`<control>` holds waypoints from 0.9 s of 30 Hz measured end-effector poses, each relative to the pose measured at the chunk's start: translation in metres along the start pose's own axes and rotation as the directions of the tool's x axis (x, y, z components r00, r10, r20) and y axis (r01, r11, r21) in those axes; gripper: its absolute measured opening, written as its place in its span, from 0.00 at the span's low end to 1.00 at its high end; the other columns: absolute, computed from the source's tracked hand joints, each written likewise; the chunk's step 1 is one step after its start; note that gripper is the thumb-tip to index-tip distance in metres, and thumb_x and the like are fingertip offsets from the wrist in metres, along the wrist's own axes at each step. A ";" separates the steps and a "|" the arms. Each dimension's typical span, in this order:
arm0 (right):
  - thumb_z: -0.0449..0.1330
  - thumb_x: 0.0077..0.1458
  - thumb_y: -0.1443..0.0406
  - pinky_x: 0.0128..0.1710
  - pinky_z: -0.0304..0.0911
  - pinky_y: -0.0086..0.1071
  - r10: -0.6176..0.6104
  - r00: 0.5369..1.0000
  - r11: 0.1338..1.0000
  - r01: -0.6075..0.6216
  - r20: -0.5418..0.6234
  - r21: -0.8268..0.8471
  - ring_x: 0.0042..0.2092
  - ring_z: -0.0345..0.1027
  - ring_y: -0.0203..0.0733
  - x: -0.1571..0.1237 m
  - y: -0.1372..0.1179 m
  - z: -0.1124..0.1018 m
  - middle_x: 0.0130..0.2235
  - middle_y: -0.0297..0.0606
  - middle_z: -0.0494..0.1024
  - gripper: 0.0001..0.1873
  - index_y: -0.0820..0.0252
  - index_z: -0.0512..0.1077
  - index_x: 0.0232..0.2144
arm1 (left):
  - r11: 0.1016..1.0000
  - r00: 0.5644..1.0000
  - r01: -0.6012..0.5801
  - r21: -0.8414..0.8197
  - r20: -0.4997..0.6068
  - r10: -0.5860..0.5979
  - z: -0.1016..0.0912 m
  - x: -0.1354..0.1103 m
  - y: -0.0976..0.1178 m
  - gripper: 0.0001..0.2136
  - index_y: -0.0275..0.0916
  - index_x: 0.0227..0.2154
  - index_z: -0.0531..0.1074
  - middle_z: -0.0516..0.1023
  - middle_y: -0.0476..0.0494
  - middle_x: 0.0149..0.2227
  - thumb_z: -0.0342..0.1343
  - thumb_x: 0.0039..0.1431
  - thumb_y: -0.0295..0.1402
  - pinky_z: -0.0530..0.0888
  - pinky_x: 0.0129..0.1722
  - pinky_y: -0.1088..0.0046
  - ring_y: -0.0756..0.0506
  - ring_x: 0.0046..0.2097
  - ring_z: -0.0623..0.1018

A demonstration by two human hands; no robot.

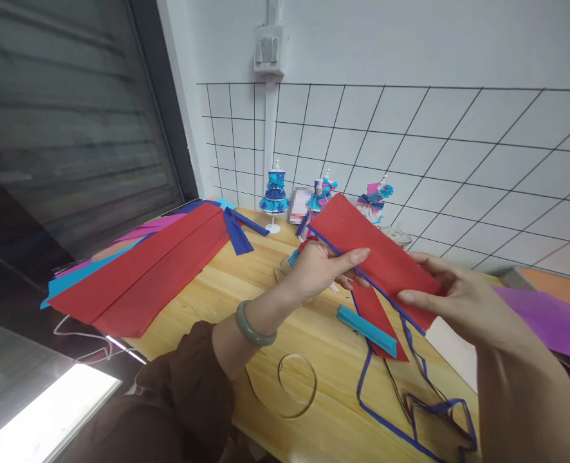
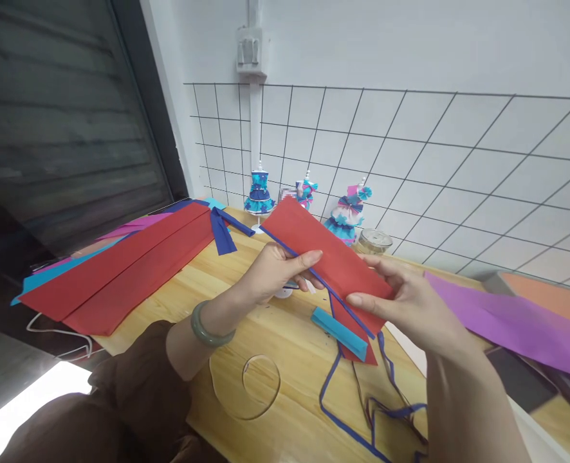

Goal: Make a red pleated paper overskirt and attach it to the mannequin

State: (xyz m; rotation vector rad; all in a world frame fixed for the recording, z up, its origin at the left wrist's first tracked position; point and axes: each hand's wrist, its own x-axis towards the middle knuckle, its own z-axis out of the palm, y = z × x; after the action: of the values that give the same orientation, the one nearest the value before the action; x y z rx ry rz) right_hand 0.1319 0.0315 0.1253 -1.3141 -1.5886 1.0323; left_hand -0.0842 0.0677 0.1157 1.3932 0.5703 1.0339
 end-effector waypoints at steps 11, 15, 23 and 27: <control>0.69 0.40 0.58 0.41 0.72 0.37 -0.079 0.995 0.993 0.074 -0.058 -0.087 0.43 0.72 0.50 0.005 -0.003 0.008 0.45 0.41 0.78 0.30 0.53 0.70 0.48 | 0.998 0.993 -0.045 0.046 -0.103 0.049 -0.014 0.006 0.004 0.17 0.34 0.27 0.72 0.72 0.50 0.15 0.58 0.51 0.47 0.68 0.18 0.79 0.52 0.18 0.73; 0.69 0.38 0.54 0.16 0.59 0.27 -0.049 0.967 0.968 -0.017 -0.252 -0.250 0.21 0.61 0.35 0.008 0.002 0.014 0.20 0.31 0.69 0.18 0.58 0.69 0.24 | 0.998 0.982 -0.043 0.054 -0.180 0.052 -0.016 0.006 0.004 0.20 0.34 0.19 0.70 0.71 0.48 0.13 0.56 0.53 0.47 0.67 0.18 0.79 0.53 0.16 0.71; 0.71 0.35 0.56 0.19 0.55 0.28 -0.051 0.963 0.995 0.026 -0.264 -0.098 0.23 0.59 0.33 0.011 0.005 0.013 0.22 0.31 0.70 0.19 0.58 0.68 0.26 | 0.999 0.976 -0.042 0.014 -0.214 0.044 -0.027 0.010 0.005 0.21 0.32 0.22 0.73 0.74 0.46 0.15 0.54 0.54 0.48 0.67 0.18 0.79 0.54 0.16 0.70; 0.71 0.35 0.56 0.18 0.54 0.28 -0.030 0.954 0.983 -0.026 -0.299 -0.184 0.22 0.60 0.34 0.011 0.008 0.006 0.21 0.31 0.70 0.19 0.58 0.69 0.25 | 0.994 0.968 -0.110 -0.022 -0.230 0.102 -0.034 0.010 0.013 0.15 0.33 0.30 0.72 0.73 0.50 0.15 0.56 0.54 0.43 0.67 0.18 0.80 0.53 0.18 0.72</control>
State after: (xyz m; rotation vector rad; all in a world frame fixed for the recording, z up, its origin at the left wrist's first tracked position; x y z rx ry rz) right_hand 0.1271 0.0430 0.1162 -1.5152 -1.4773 0.6548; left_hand -0.1118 0.0919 0.1256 1.2936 0.6474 1.2959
